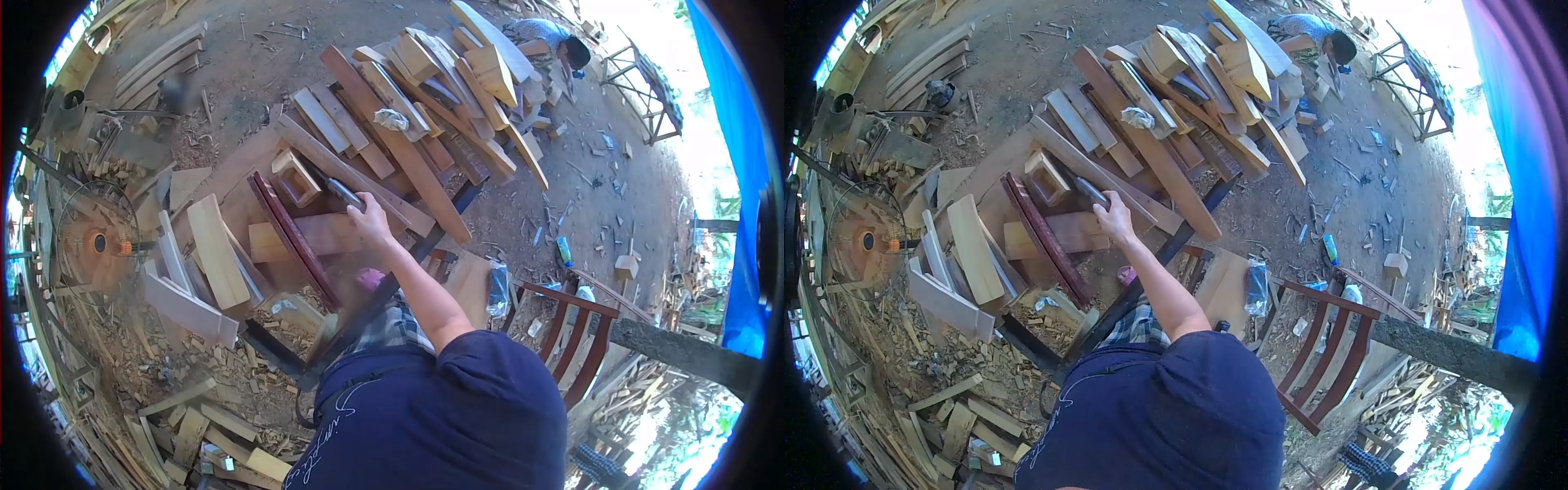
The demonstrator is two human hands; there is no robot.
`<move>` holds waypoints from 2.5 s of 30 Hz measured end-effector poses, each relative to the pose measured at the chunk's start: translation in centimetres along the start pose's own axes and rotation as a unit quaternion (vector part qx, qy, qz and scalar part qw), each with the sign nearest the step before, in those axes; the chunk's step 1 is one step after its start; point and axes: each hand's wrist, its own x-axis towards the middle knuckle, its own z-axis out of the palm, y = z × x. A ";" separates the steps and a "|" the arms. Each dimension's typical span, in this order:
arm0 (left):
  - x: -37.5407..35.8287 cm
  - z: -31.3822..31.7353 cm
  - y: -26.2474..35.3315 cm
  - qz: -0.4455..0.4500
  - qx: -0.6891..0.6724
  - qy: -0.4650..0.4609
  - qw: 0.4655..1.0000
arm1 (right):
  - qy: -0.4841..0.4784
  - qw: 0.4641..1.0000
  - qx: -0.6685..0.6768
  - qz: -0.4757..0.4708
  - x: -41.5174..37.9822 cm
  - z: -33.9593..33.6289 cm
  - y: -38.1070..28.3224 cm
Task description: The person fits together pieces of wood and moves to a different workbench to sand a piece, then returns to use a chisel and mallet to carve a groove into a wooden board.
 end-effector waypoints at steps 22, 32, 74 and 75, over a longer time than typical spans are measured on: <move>-0.8 4.3 1.1 0.019 0.015 -0.033 0.999 | -0.012 0.946 -0.276 -0.169 0.2 -2.8 0.5; -3.2 5.3 -1.3 0.009 -0.022 -0.033 0.999 | -0.004 0.906 -0.280 -0.317 -0.2 -0.9 0.1; -23.4 11.5 -16.1 0.075 -0.264 -0.185 0.944 | -0.457 0.882 -0.069 -0.091 -9.3 3.8 -0.4; -23.3 11.4 -16.5 0.082 -0.276 -0.179 0.941 | -0.464 0.878 -0.075 -0.092 -10.6 4.0 -0.5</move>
